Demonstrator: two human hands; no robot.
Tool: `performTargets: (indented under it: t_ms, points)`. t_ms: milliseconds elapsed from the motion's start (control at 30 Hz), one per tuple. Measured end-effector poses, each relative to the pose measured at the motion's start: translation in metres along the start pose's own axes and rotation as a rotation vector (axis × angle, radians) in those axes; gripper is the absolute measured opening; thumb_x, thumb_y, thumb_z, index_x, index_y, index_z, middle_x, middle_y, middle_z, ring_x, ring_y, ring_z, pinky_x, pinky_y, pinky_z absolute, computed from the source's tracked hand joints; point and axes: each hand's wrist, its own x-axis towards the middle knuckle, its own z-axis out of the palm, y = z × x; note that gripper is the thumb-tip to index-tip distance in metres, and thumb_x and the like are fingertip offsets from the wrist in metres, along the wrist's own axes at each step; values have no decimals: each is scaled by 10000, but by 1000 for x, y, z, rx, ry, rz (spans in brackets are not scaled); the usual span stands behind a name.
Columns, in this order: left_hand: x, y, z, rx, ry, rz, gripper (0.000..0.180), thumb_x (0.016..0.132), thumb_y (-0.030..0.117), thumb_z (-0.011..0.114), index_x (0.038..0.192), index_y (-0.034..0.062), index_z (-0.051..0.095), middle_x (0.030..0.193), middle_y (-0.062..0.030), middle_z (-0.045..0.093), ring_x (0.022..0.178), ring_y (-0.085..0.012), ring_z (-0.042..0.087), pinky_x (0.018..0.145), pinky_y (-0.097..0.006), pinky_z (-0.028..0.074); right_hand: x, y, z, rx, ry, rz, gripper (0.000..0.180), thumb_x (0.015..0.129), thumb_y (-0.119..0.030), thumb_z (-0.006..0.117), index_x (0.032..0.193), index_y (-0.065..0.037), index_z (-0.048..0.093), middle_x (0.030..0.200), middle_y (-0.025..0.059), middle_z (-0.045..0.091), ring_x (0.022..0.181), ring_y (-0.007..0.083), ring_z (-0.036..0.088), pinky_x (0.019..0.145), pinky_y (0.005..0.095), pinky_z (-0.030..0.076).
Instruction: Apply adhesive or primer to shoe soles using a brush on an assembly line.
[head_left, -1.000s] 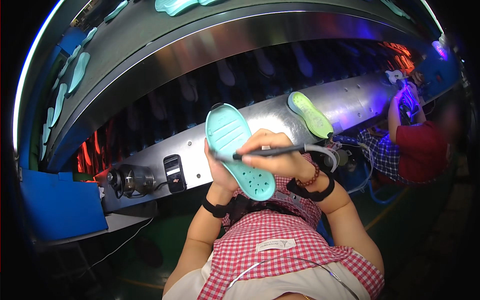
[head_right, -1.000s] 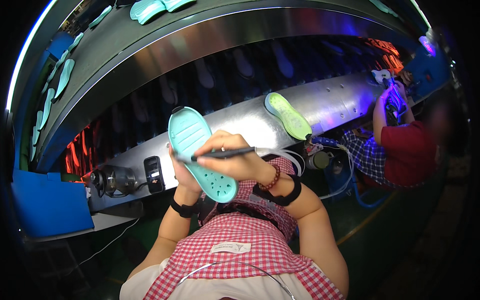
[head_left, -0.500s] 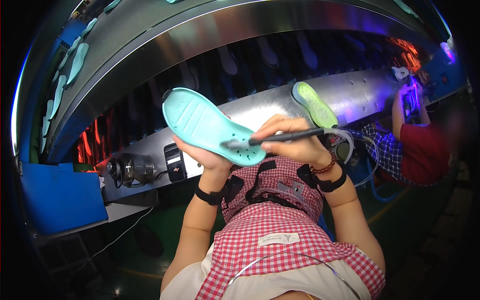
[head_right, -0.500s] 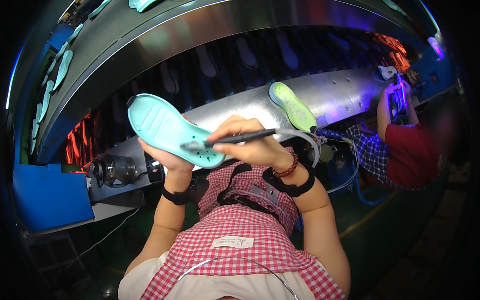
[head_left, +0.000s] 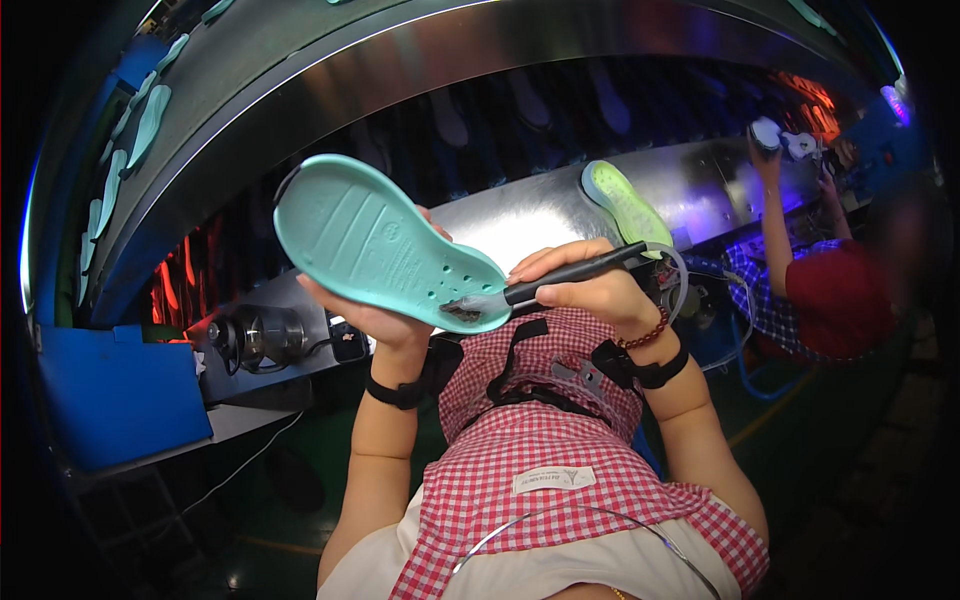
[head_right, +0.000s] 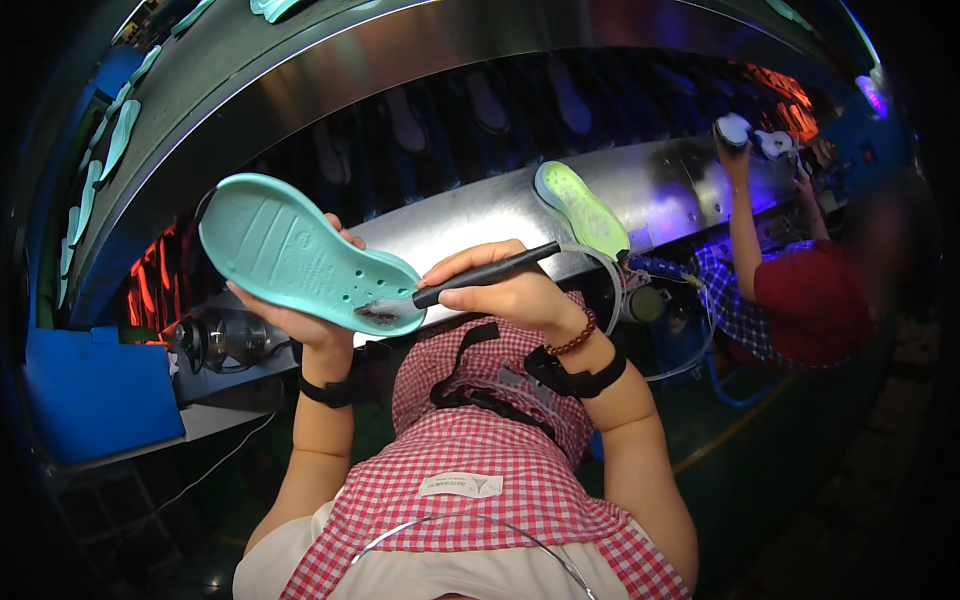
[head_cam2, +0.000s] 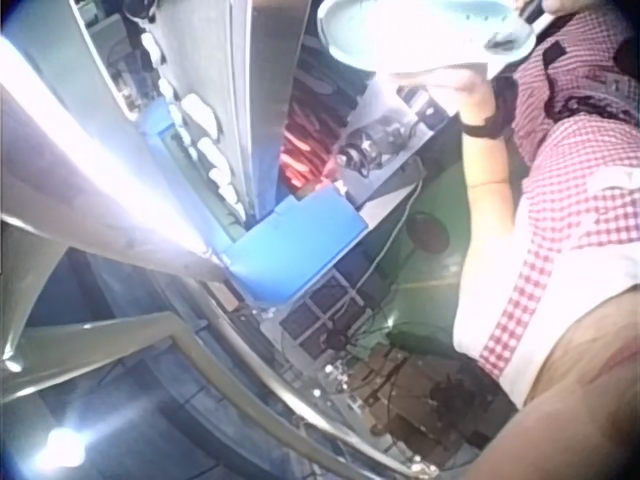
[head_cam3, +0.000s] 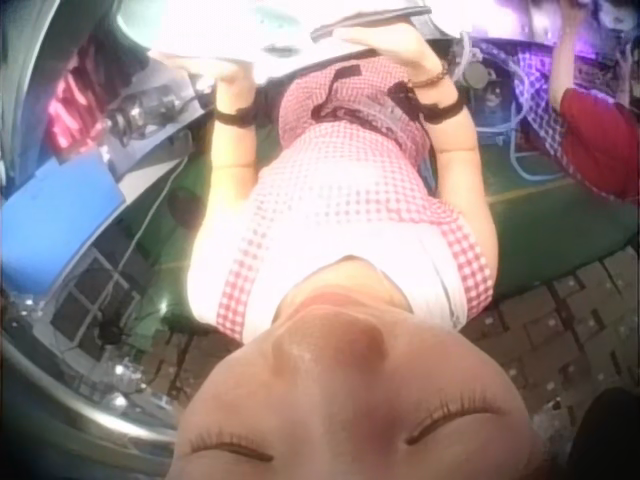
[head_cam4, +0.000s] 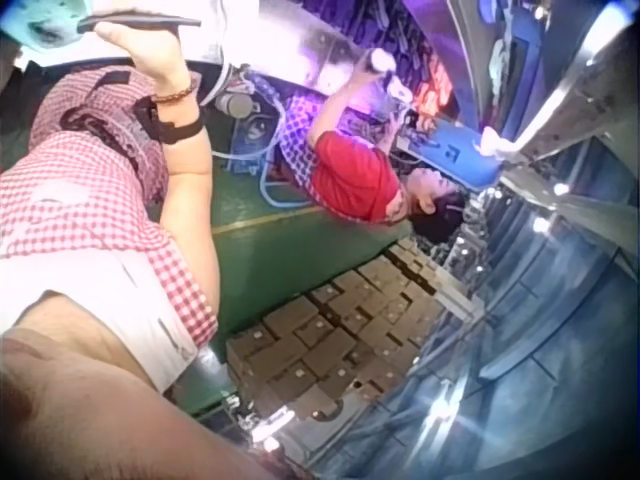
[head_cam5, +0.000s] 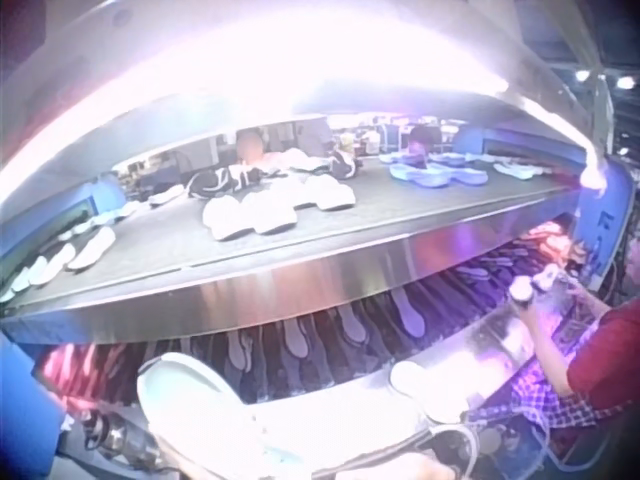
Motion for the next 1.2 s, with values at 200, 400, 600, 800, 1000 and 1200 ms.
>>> performTargets:
  t_ms: [200, 400, 600, 800, 1000, 1200]
  points:
    - [-25, -22, 9, -177, 107, -232, 637, 887, 488, 317, 1314, 15, 321, 1199, -234, 468, 1057, -342, 501, 867, -486, 437, -1, 13, 25, 344, 137, 12, 185, 790, -13, 604, 968, 36, 596, 952, 150, 632, 876, 183, 612, 783, 285, 506]
    - [-21, -9, -30, 53, -8, -445, 541, 881, 407, 384, 1231, -4, 418, 1114, -183, 547, 929, -302, 590, 817, -404, 487, -7, -22, 18, -95, 52, 51, 195, 737, -4, 651, 932, 12, 646, 886, 104, 659, 797, 127, 618, 721, 235, 500]
    - [-8, 9, -16, 107, -82, -708, 504, 860, 289, 474, 1234, -39, 393, 1055, -169, 565, 896, -204, 601, 790, -303, 498, 4, -34, 6, -415, -335, -121, 221, 704, -33, 683, 920, 3, 649, 906, 119, 659, 835, 188, 636, 772, 283, 493]
    - [1, 18, -5, 486, -220, -1025, 500, 862, 334, 500, 1194, -39, 468, 1072, -150, 565, 907, -175, 586, 763, -262, 479, 17, -34, 0, -389, -522, -194, 203, 721, -29, 675, 919, -2, 642, 905, 106, 659, 844, 201, 633, 749, 281, 495]
    - [-6, 22, -19, 342, -17, -1160, 482, 837, 308, 534, 1173, -33, 484, 1087, -145, 571, 920, -195, 580, 787, -307, 473, 10, -48, -12, -396, -456, -209, 204, 720, -14, 669, 921, 1, 638, 904, 127, 655, 861, 223, 631, 772, 300, 495]
    - [-7, 41, -28, 432, -51, -1064, 531, 807, 358, 542, 1152, -43, 506, 1063, -156, 581, 909, -205, 582, 770, -301, 473, -5, -45, -19, -491, -461, -146, 198, 717, 6, 665, 914, 15, 647, 929, 161, 651, 909, 252, 629, 815, 325, 498]
